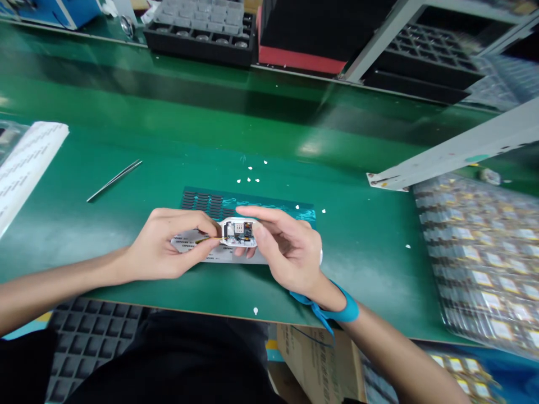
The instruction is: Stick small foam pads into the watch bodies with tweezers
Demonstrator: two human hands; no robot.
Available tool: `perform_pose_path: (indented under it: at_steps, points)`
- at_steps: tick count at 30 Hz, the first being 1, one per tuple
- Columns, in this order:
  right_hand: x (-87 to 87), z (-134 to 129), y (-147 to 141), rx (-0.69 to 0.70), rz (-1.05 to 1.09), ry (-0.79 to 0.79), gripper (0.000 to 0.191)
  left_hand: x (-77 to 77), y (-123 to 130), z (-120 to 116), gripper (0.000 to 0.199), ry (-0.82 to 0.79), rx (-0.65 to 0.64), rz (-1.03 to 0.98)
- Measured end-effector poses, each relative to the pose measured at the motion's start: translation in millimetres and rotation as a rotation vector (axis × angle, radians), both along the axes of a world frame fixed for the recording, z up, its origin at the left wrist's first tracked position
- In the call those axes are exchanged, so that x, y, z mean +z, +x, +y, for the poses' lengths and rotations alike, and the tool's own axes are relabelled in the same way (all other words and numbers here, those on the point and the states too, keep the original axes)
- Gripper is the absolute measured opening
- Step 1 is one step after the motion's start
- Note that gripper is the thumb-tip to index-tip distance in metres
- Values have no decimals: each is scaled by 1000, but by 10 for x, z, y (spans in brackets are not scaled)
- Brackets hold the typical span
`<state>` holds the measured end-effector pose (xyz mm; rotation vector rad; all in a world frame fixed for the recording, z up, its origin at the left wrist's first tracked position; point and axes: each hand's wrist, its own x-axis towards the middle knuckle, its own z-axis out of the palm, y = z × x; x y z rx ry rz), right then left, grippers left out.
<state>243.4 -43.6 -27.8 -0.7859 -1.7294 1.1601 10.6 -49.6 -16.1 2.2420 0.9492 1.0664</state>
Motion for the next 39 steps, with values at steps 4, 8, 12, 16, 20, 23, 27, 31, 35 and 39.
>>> perform_pose_path:
  at_steps: [4, 8, 12, 16, 20, 23, 27, 31, 35, 39]
  points:
    - [-3, 9, -16, -30, 3, 37, 25, 32, -9, -2, 11, -95, -27, -27]
    - [9, 10, -26, -84, -36, 92, 23, 45, -8, -7, 9, -196, -52, -65]
    - [11, 11, -33, -101, -44, 104, 22, 41, 9, -21, 11, -227, -57, -89]
    - [12, 4, -37, -97, -36, 75, 23, 38, 20, -39, 10, -148, -41, -68]
    - [13, -1, -36, -95, -30, 67, 23, 41, 19, -48, 9, -108, -58, -39]
    - [9, 4, -36, -90, -18, 76, 23, 39, 18, -52, 8, -93, -58, -33]
    - [4, 9, -37, -91, -14, 112, 24, 29, 22, -60, 7, -69, -53, -35]
    - [6, 11, -37, -85, -13, 116, 25, 15, 28, -59, 6, -63, -58, -31]
    - [9, 10, -37, -90, -10, 116, 25, 5, 30, -56, 7, -67, -52, -23]
    - [6, 9, -40, -100, -10, 114, 25, -6, 31, -58, 7, -107, -42, -27]
